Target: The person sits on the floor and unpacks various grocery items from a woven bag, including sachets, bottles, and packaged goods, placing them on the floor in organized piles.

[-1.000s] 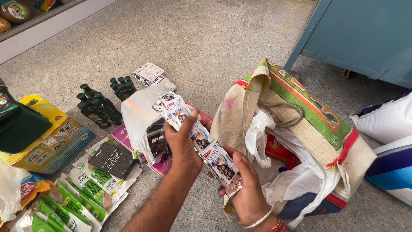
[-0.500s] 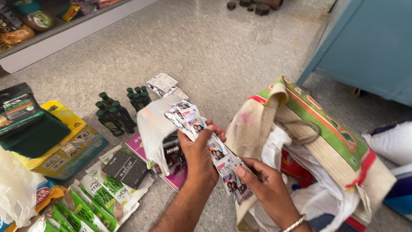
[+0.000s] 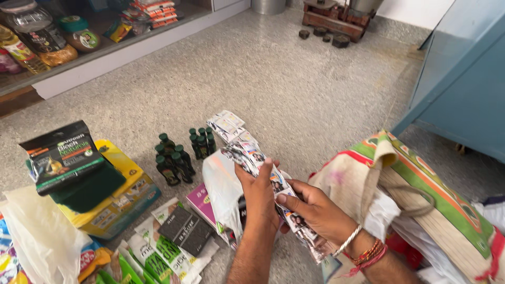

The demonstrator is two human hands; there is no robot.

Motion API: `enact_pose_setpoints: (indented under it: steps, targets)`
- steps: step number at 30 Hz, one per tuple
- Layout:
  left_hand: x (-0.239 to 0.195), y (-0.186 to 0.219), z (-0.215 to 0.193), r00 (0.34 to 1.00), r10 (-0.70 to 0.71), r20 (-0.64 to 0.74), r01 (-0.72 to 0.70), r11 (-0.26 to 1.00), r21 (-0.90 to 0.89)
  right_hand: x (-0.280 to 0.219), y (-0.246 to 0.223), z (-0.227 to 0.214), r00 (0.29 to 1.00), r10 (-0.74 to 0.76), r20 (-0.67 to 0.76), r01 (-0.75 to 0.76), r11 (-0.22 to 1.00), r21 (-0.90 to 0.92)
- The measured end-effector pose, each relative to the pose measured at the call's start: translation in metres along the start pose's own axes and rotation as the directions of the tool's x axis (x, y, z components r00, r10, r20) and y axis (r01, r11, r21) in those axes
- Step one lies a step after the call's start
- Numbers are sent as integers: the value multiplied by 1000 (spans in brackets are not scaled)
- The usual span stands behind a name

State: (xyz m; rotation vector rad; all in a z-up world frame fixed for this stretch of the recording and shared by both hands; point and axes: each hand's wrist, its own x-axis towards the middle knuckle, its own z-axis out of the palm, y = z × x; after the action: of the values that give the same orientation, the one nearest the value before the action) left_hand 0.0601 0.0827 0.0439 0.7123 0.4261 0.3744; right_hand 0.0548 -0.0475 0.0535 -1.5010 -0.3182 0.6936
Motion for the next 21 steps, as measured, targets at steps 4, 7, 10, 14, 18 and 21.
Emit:
enact_pose_setpoints:
  steps: [4,7,10,14,18,21]
  targets:
    - [12,1,-7,999,-31,18,31,999,-12,22,-10,-12,994,92,-49,-88,992,89]
    - [14,1,-4,981,-191,23,191,982,9,38,-22,-31,990,104,-90,-104,995,10]
    - [12,-1,1,961,-275,6,275,961,32,67,-38,-48,986,82,-148,-96,991,-94]
    - [17,-2,1,994,-106,-11,106,986,128,132,-56,-65,984,26,-174,-69,967,-247]
    - [24,2,-3,993,-38,-112,56,985,163,220,-69,-79,968,84,-238,-145,958,-248]
    - [31,5,-5,985,-5,-173,43,976,214,290,-63,-99,977,49,-209,-91,976,-200]
